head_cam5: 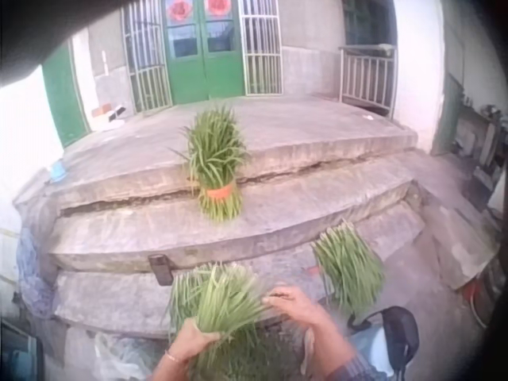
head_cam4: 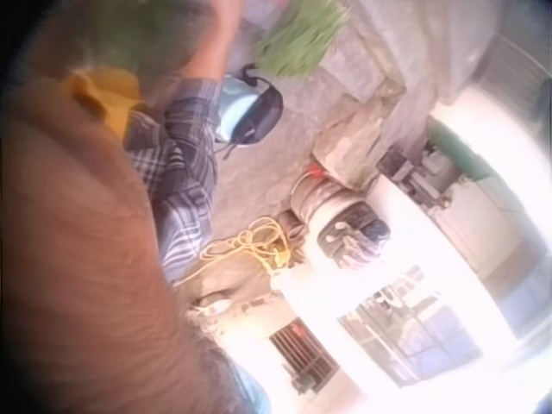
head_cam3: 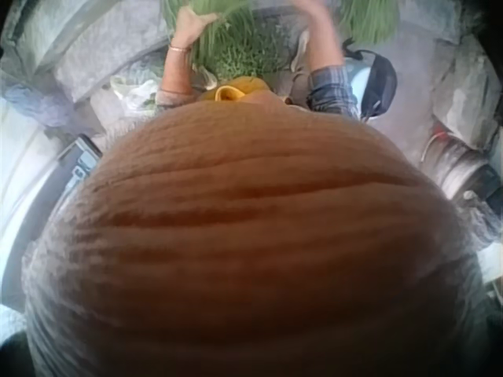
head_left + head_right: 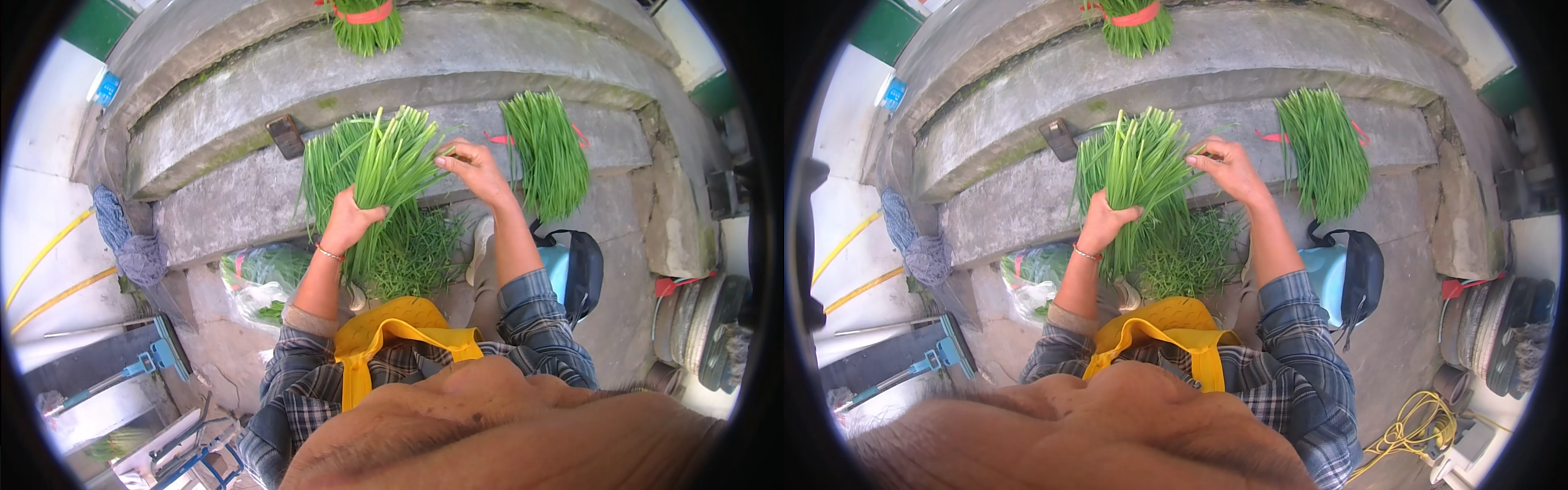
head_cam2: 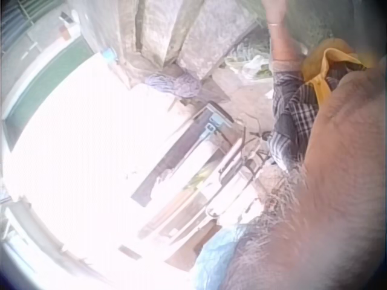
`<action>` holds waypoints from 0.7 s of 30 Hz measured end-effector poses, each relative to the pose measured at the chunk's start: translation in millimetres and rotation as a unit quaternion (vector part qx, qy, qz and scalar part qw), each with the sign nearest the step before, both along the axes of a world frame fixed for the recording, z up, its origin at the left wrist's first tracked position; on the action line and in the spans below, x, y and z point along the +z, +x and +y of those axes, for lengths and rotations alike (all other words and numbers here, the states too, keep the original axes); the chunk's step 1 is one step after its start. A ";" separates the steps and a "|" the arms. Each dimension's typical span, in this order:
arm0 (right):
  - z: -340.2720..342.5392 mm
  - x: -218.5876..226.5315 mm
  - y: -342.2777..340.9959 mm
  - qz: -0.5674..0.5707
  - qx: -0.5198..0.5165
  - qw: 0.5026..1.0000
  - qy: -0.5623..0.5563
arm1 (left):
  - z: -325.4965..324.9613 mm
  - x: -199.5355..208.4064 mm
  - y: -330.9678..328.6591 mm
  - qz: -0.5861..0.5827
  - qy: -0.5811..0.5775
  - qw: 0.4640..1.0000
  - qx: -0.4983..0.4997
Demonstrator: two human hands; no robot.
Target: The person gathers and aligns long green vegetable stalks by hand, forming them into bundles. They repeatedly adjust the stalks to create uniform bunches and place completed bundles on a concrete ledge.
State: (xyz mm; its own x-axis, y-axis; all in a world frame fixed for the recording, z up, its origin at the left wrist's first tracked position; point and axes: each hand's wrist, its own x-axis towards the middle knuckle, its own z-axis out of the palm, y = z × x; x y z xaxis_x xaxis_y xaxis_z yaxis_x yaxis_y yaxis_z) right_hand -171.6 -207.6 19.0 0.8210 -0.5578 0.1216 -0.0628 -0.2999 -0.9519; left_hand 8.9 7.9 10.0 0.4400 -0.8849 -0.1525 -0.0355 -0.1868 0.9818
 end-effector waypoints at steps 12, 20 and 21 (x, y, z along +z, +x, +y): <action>0.0 5.4 1.7 -0.090 -0.131 0.982 -0.107 | 9.8 5.2 16.4 -0.011 0.033 0.999 -0.016; 9.2 -0.6 1.4 0.070 -0.002 0.992 -0.108 | 9.0 14.1 7.8 -0.085 0.018 0.994 -0.063; 9.9 -1.8 3.4 0.047 -0.014 0.994 -0.093 | 7.7 14.0 5.7 -0.080 0.016 0.995 -0.051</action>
